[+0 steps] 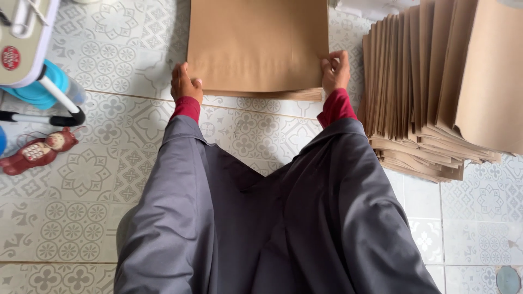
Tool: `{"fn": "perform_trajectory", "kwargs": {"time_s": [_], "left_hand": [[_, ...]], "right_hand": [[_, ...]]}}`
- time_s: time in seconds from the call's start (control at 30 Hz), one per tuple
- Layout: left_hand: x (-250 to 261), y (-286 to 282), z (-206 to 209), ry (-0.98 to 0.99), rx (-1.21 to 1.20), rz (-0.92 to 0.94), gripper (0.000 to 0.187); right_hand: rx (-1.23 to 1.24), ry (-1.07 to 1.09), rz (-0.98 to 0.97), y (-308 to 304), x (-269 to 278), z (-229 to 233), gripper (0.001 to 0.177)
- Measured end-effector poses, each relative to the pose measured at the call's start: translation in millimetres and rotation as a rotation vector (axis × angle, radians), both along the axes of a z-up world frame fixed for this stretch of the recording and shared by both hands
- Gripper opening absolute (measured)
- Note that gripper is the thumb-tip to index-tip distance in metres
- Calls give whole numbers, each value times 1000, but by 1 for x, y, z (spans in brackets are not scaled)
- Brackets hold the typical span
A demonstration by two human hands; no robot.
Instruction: Folding brown paper sheets into bags and stacking them on the floor.
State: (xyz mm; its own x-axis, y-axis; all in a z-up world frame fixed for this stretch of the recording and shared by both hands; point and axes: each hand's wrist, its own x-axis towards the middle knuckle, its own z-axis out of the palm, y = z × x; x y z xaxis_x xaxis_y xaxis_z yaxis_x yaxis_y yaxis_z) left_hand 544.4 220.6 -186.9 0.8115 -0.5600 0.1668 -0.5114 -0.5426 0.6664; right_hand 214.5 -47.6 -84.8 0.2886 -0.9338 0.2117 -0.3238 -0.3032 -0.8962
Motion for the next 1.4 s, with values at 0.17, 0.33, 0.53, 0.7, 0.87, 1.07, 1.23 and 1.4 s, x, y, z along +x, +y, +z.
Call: {"fn": "perform_trajectory", "kwargs": {"time_s": [0.17, 0.33, 0.53, 0.7, 0.87, 1.07, 1.23, 1.4], "left_hand": [[-10, 2, -2, 110, 30, 112, 49], [-31, 15, 16, 61, -125, 98, 57], [-94, 70, 92, 63, -451, 113, 56], [-135, 115, 79, 291, -494, 195, 42], [-183, 154, 40, 331, -446, 212, 41], [-230, 179, 26, 49, -434, 125, 65], [-246, 183, 31, 19, -247, 43, 64], [-245, 184, 25, -36, -65, 53, 67]], "right_hand": [[214, -385, 95, -7, -32, -1, 20], [214, -531, 137, 47, -63, 52, 18], [107, -528, 82, 68, -130, 36, 20], [76, -484, 61, 135, -186, 35, 24], [87, -381, 121, 207, -226, 44, 53], [70, -57, 82, 236, -240, -1, 66], [-79, 398, -55, 236, -222, -40, 68], [-165, 485, -60, 237, -223, -58, 65]]}}
